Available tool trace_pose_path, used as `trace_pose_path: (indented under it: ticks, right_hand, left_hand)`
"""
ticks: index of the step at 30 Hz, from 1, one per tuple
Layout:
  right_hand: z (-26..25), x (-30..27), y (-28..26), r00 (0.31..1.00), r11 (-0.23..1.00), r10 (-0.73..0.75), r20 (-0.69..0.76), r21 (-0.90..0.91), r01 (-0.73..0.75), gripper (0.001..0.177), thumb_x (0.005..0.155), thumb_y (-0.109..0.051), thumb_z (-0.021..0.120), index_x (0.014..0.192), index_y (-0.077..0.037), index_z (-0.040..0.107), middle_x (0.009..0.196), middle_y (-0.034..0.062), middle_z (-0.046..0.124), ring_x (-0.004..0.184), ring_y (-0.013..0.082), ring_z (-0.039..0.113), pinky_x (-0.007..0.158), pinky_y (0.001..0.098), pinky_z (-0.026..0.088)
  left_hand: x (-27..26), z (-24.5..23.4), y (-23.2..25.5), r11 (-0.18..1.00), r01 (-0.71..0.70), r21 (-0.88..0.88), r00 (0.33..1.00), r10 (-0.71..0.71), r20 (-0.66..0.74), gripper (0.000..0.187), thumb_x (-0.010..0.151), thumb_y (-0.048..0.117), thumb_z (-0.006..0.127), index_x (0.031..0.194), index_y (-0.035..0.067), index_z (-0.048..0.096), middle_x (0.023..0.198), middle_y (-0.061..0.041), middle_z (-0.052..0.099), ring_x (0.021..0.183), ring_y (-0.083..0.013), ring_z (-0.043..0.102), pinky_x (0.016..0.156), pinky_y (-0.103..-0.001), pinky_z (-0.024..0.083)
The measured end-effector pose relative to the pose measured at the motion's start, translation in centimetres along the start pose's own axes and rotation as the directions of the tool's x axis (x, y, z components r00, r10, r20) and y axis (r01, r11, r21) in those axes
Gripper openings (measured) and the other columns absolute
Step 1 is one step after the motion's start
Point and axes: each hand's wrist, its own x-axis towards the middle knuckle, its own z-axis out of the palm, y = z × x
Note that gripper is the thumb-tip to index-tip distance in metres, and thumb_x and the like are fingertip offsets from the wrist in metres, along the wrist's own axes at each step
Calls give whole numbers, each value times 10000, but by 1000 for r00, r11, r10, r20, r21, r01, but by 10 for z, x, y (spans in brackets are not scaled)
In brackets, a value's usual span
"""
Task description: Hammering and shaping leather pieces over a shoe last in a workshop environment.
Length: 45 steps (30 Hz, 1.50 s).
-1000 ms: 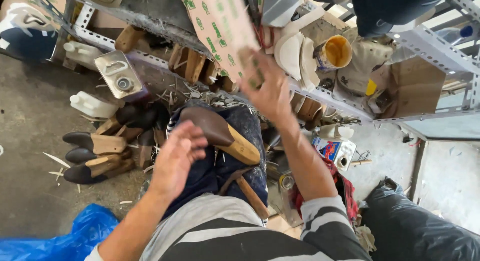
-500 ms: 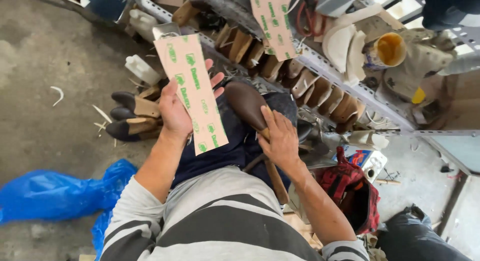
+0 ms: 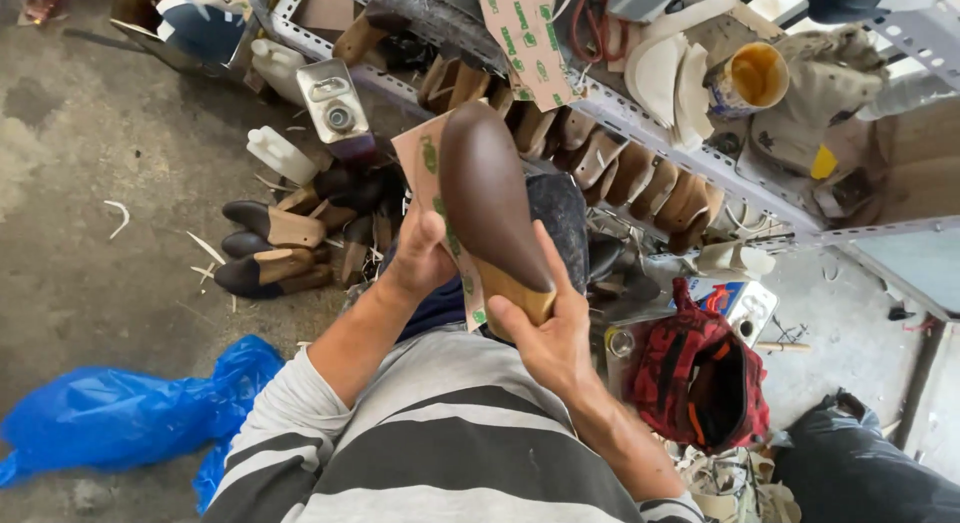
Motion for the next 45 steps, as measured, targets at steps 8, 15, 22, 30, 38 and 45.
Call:
trace_pose_path:
  ticks: [8,15,22,30,38,45]
  right_hand:
    - [3,-17,15,970,969,-228,-86,-117,218,876,802,-200,873,1551,-28,451,1228,180,706,1098,318,722,911,454,570]
    - [-1,-32,26,960,960,-262,-97,-130,249,917,773,-187,890,1543,16,437,1184,195,720,1058,325,737,877,446,589]
    - [-2,-33,25,944,939,-317,-90,-171,299,905,775,-172,890,1527,44,436,1187,220,696,1049,355,734,858,469,583]
    - [-9,-20,13,958,949,-284,30,-135,286,914,792,-293,849,1538,26,428,1351,233,596,1200,378,635,967,517,507]
    - [-20,4,23,874,540,350,338,689,-483,708,984,-354,503,1583,1,376,807,154,727,601,232,643,560,291,548]
    - [-13,-1,16,932,670,225,284,649,-360,617,975,-90,598,1547,33,403,949,224,755,847,289,764,779,325,651]
  left_hand:
    - [9,60,14,981,-55,185,996,41,76,1189,768,154,884,1643,171,80,1494,-337,490,1273,-388,632,1099,-559,548]
    - [7,80,23,991,-43,125,998,38,44,1172,722,84,890,1632,27,153,1436,-297,562,1265,-318,646,1115,-471,539]
    - [5,79,20,992,-50,119,997,43,66,1142,731,93,891,1627,13,188,1403,-274,585,1268,-314,636,1119,-468,541]
    - [6,73,27,992,-4,129,1000,5,-12,907,795,114,819,1563,1,348,1367,-243,607,1227,-288,652,1083,-471,564]
    - [30,30,49,900,50,-434,880,-245,-407,687,778,211,807,1358,11,495,1294,-133,614,1115,-274,642,954,-453,560]
    - [31,10,47,798,47,-601,829,-367,-422,630,780,225,792,1315,3,546,1241,-81,645,1124,-250,656,989,-435,539]
